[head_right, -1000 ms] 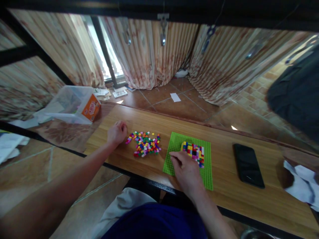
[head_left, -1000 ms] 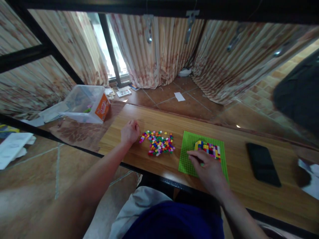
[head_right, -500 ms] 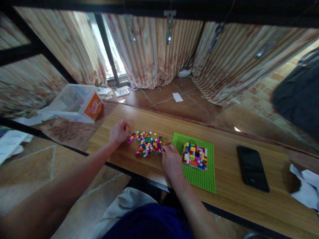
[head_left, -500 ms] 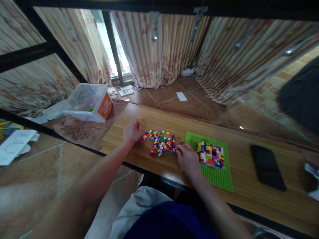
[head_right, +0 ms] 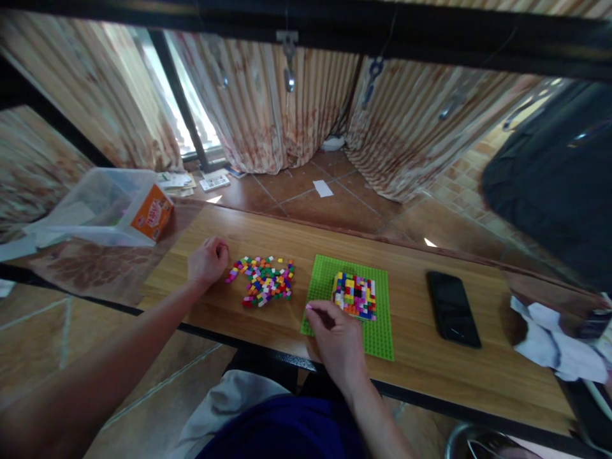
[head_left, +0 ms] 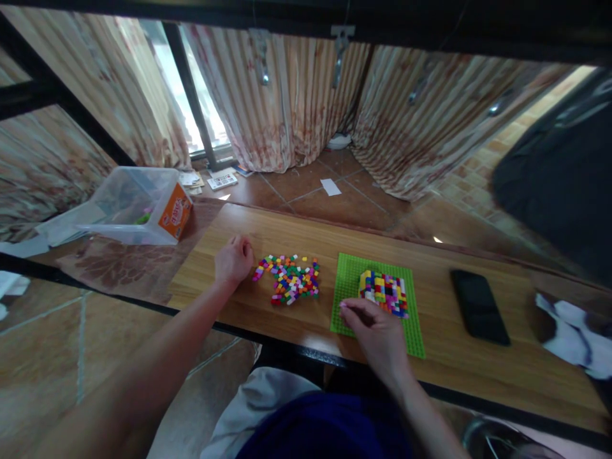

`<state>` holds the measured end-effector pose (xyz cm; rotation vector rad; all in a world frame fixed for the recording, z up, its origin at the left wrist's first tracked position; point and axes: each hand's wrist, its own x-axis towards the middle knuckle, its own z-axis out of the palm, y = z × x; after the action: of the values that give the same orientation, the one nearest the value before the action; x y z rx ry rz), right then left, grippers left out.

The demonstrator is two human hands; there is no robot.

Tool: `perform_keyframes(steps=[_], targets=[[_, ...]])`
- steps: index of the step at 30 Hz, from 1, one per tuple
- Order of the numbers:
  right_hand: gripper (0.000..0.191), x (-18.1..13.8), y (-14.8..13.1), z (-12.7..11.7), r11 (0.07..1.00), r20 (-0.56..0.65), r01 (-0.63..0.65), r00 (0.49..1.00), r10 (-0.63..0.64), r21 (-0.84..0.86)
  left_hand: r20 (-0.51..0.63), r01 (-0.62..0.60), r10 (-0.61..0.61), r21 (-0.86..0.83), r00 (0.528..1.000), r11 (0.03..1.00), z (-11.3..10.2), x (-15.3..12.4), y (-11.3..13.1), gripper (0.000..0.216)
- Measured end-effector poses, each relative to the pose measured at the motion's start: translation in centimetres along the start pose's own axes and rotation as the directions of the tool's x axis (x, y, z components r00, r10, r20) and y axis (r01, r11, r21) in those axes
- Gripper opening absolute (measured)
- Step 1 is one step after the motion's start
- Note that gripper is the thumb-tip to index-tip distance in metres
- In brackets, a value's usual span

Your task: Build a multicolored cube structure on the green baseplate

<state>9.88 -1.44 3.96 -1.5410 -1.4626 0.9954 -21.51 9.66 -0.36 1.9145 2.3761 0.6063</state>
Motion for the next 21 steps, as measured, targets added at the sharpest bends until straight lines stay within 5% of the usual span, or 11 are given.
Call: perform_keyframes(steps=[4,10,21], targets=[[0.026,-1.2,1.1,-3.7,0.997,-0.165,-0.072,0.983,0.077,0.041,-0.009,0.003,-0.002,0.012,1.000,1.000,0.0,0.0,0.0,0.021],[0.031,-0.2,2.3,-8.3,0.948,-0.336,-0.112,0.942,0.005,-0.299,-0.024,-0.001,0.002,0.034,1.000,0.999,-0.1,0.0,0.1,0.022],[0.038,1.7,2.9,-7.6,0.805,-0.278,0.041,0.927,-0.251,-0.592,-0.025,-0.016,0.017,0.057,1.000,0.998,0.2,0.2,-0.2,0.024]])
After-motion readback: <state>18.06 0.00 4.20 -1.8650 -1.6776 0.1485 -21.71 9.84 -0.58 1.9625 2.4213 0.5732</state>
